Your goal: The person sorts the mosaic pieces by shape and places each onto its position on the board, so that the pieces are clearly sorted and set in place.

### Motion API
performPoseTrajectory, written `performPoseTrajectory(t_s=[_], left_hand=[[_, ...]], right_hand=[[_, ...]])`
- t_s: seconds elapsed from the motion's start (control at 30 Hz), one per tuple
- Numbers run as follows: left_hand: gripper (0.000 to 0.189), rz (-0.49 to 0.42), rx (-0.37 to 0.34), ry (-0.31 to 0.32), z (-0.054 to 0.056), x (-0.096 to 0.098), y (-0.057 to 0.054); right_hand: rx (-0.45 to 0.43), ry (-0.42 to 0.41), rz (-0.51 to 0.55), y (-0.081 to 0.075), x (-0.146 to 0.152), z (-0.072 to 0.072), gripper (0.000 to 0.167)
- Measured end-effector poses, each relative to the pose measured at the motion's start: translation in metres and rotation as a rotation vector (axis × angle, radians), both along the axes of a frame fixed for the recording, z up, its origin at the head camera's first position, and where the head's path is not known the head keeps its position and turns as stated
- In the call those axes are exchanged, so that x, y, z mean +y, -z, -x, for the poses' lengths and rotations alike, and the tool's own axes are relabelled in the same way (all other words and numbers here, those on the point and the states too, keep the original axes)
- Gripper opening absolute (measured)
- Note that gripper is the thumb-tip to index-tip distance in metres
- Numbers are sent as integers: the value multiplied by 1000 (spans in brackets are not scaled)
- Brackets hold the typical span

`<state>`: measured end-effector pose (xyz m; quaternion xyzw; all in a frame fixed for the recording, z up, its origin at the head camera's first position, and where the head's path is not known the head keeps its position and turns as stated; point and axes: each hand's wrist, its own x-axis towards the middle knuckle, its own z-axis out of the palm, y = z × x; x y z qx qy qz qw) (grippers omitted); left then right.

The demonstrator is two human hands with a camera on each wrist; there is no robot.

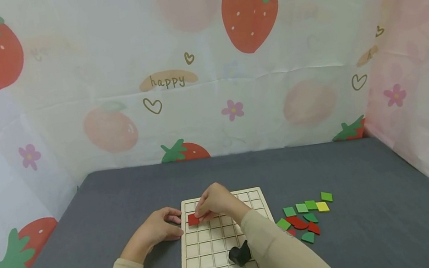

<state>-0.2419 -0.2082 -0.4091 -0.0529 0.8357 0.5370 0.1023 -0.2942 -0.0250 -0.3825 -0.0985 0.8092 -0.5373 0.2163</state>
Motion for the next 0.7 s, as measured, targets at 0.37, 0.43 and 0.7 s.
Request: performPoseTrajectory(t_s=[0.37, 0.43, 0.7], left_hand=[[53, -16, 2, 14, 0, -1, 0], [53, -21, 4, 20, 0, -1, 0], [53, -26, 7, 34, -1, -2, -1]], right_hand=[[-37, -2, -18, 3, -7, -1, 6], [-24, -2, -38, 3, -8, -1, 6], [27, -12, -117, 1, -12, -3, 7]])
